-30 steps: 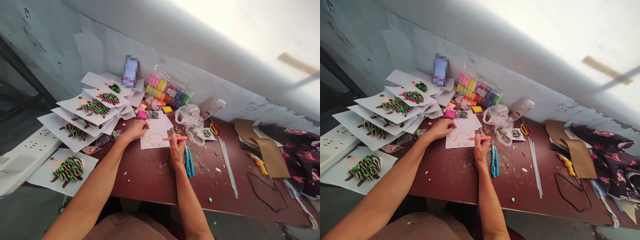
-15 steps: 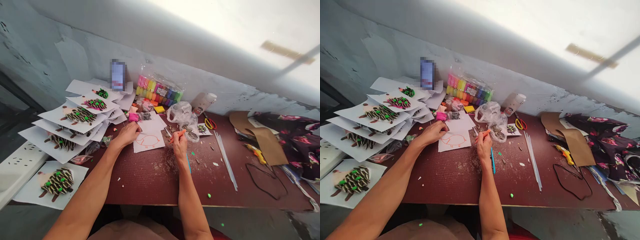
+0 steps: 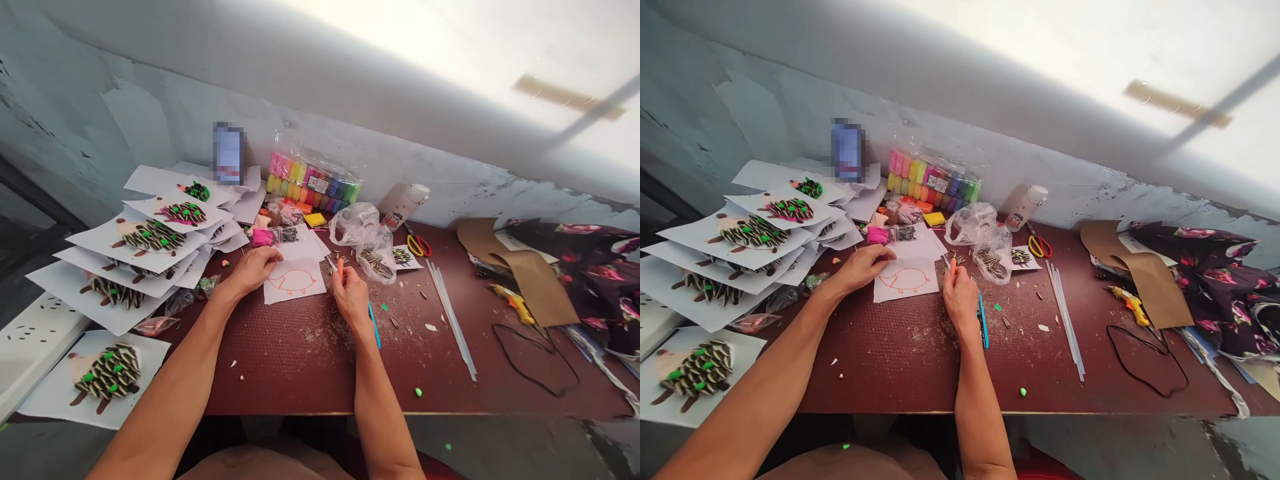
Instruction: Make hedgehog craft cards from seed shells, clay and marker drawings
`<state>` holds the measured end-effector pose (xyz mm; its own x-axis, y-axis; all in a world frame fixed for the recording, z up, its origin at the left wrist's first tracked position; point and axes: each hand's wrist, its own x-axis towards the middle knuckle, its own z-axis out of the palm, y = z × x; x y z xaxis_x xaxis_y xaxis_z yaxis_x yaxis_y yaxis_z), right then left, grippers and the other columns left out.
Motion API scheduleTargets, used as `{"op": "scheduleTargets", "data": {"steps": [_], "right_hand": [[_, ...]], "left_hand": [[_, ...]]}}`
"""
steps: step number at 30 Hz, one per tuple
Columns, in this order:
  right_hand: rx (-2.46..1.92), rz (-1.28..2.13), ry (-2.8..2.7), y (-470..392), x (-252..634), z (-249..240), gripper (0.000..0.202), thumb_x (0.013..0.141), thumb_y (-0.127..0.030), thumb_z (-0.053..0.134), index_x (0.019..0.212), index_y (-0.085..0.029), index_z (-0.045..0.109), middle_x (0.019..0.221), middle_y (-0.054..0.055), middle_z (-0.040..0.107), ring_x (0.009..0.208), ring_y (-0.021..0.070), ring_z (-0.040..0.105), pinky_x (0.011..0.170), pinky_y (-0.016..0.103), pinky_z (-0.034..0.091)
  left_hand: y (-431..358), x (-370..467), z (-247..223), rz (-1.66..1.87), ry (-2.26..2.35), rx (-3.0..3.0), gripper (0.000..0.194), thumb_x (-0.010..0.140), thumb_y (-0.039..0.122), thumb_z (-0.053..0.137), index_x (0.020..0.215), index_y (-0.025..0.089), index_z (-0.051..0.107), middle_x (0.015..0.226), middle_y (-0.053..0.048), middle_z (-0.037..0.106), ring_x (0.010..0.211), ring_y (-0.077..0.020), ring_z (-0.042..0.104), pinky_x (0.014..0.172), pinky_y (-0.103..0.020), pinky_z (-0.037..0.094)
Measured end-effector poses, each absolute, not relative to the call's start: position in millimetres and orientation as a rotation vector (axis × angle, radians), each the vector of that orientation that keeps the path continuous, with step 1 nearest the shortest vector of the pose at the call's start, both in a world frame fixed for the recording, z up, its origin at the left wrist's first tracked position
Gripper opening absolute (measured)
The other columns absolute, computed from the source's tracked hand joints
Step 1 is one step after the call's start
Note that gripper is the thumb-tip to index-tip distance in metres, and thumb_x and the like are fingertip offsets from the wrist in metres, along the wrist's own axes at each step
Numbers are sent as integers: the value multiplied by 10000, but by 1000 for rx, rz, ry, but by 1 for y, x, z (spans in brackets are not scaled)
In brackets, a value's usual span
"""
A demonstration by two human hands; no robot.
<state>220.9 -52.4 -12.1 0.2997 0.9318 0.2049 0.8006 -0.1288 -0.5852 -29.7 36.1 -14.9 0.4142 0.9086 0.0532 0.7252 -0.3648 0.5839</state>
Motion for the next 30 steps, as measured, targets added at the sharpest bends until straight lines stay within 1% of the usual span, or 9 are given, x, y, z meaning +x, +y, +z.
{"op": "scheduleTargets", "data": {"steps": [3,5,7,9,12,18,21,25,30], "right_hand": [[-2045,238,-1604,-53,217,-10,146,935,-320,593,831,-223,624,636,26,643,527,169,517,566,287,222],[-2132,243,-1656,-54,213,-5,115,935,-308,614,890,-208,652,685,54,686,559,184,567,568,289,235],[-2246,268,-1698,-56,207,3,132,947,-307,619,972,-188,671,762,85,726,636,207,634,583,284,272],[-2367,281,-1712,-57,201,12,181,983,-301,577,1068,-174,674,853,107,753,743,221,689,615,275,315],[-2486,306,-1750,-59,195,21,228,1010,-284,532,1150,-154,657,960,139,766,867,242,722,666,276,369],[-2499,302,-1806,-59,192,23,244,1042,-283,478,1145,-143,650,1005,155,761,967,250,728,719,275,416],[-2519,301,-1813,-59,191,23,244,1046,-275,475,1148,-135,647,1023,158,759,967,244,726,723,273,423],[-2519,287,-1819,-59,191,22,231,1040,-264,488,1148,-133,645,1026,156,753,966,240,720,719,272,424],[-2477,229,-1834,-60,192,18,220,1041,-263,490,1135,-131,639,1054,156,743,952,236,710,714,281,418]], "left_hand": [[38,-32,-22,534,1386,2199,308,870,106,517,1010,197,776,1100,-66,774,1040,-211,696,980,-315,516],[40,-34,-26,550,1362,2195,310,862,106,527,997,208,786,1085,-56,779,1029,-205,700,961,-304,525],[42,-35,-30,574,1330,2183,305,855,113,532,984,208,792,1061,-53,784,1002,-201,703,941,-301,533],[44,-36,-32,603,1302,2162,301,843,119,530,961,195,796,1029,-59,787,961,-199,704,918,-301,538],[45,-38,-33,631,1260,2117,312,812,114,514,923,185,797,980,-57,787,896,-189,699,869,-289,547],[46,-41,-29,601,1193,2078,332,770,85,495,890,179,790,969,-49,780,877,-178,687,860,-276,533],[45,-42,-26,568,1209,2075,332,762,77,499,895,169,789,968,-56,779,883,-186,685,854,-278,525],[43,-40,-20,546,1262,2047,324,776,105,529,965,161,787,964,-53,778,867,-194,682,848,-286,517],[41,-40,-16,509,1296,2070,322,758,136,555,981,162,787,938,-51,772,844,-207,669,787,-292,498]]}}
